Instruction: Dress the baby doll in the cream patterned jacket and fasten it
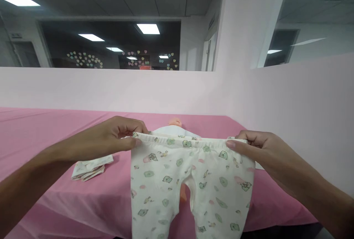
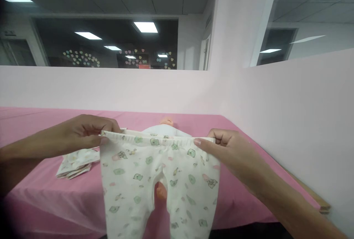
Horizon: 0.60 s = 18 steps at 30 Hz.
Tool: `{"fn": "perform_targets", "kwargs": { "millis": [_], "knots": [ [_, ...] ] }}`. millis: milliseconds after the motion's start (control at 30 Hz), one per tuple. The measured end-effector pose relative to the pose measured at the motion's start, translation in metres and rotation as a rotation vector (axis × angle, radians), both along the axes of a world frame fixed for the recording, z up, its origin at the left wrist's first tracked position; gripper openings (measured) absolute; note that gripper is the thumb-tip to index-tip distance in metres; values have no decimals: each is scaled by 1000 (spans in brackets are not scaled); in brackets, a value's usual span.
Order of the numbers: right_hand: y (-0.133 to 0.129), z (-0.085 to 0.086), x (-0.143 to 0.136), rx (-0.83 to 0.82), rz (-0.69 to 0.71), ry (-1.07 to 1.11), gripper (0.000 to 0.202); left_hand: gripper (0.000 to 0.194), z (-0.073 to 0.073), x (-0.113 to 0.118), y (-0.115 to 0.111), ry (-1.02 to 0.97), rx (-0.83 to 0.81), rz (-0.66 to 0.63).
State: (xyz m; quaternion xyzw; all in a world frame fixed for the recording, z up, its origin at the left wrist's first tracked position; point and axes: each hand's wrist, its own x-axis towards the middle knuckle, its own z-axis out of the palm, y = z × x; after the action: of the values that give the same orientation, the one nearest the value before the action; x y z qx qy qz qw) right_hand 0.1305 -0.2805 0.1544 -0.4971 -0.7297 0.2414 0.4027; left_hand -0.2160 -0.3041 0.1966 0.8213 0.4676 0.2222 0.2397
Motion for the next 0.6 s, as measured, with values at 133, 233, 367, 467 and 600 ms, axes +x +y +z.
{"fn": "perform_targets", "kwargs": {
  "millis": [133,233,367,467,600],
  "knots": [
    [-4,-3,-8,-123,-62,155,44,23,-10,5,4,-132,-10,-9],
    [-13,-4,-21,-256,38,307,45,25,-24,15,5,-279,-37,13],
    [-35,-7,-41,-285,291,352,41,25,-39,45,-7,-343,-49,-17],
    [-50,-11,-52,-267,360,246,35,22,-43,73,-23,-266,5,-102],
    [-55,-17,-53,-226,266,50,35,23,-43,95,-37,-82,163,-185]
  ]
}}
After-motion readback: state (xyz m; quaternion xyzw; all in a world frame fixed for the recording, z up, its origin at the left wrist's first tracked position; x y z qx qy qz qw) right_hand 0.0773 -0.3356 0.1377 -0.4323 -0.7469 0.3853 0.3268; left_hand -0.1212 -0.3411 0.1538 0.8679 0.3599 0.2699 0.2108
